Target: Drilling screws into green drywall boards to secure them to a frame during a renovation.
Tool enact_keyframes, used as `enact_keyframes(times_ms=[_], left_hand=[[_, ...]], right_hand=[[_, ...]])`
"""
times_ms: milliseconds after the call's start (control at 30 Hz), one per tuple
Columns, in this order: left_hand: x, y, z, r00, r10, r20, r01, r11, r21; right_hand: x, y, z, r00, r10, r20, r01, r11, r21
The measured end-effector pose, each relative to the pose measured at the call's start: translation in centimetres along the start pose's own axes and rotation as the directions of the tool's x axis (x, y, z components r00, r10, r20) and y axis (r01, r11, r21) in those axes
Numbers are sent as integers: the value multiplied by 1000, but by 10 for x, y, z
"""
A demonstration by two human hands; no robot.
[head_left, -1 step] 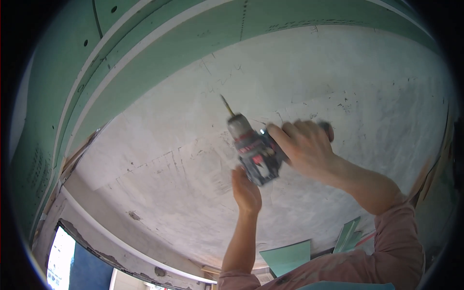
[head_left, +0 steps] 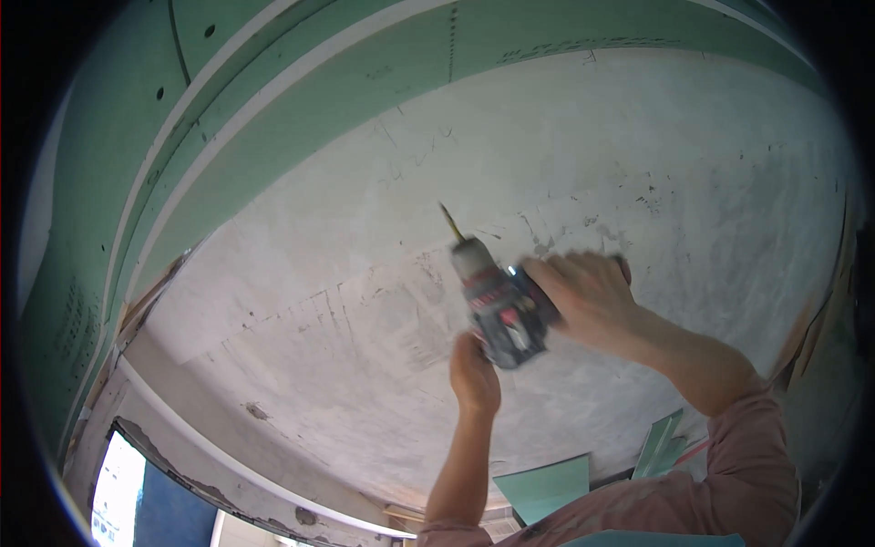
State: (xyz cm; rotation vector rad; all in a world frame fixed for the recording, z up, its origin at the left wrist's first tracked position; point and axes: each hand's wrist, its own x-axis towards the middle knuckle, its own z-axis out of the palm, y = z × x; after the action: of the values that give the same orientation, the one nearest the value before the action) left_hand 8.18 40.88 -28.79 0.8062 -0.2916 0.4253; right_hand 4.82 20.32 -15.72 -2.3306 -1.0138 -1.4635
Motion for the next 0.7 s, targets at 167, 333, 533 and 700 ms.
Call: enact_keyframes(times_ms=[167,333,533,700], left_hand=[[-83,-121,-118,691,-722,-34,651,643,-404],[-133,-154,-89,515,-825,-231,780,563,-272],[-145,-217,-65,443,-867,-229,881,468,-64],[-159,-252,18,504,-789,-350,855,514,72]], right_hand=[[-166,9,18,844,328,425,-533,597,599],[-312,10,26,648,375,663,-756,213,619],[-400,7,-4,379,303,875,-685,-543,485],[-444,21,-12,347,260,901,-597,-680,426]])
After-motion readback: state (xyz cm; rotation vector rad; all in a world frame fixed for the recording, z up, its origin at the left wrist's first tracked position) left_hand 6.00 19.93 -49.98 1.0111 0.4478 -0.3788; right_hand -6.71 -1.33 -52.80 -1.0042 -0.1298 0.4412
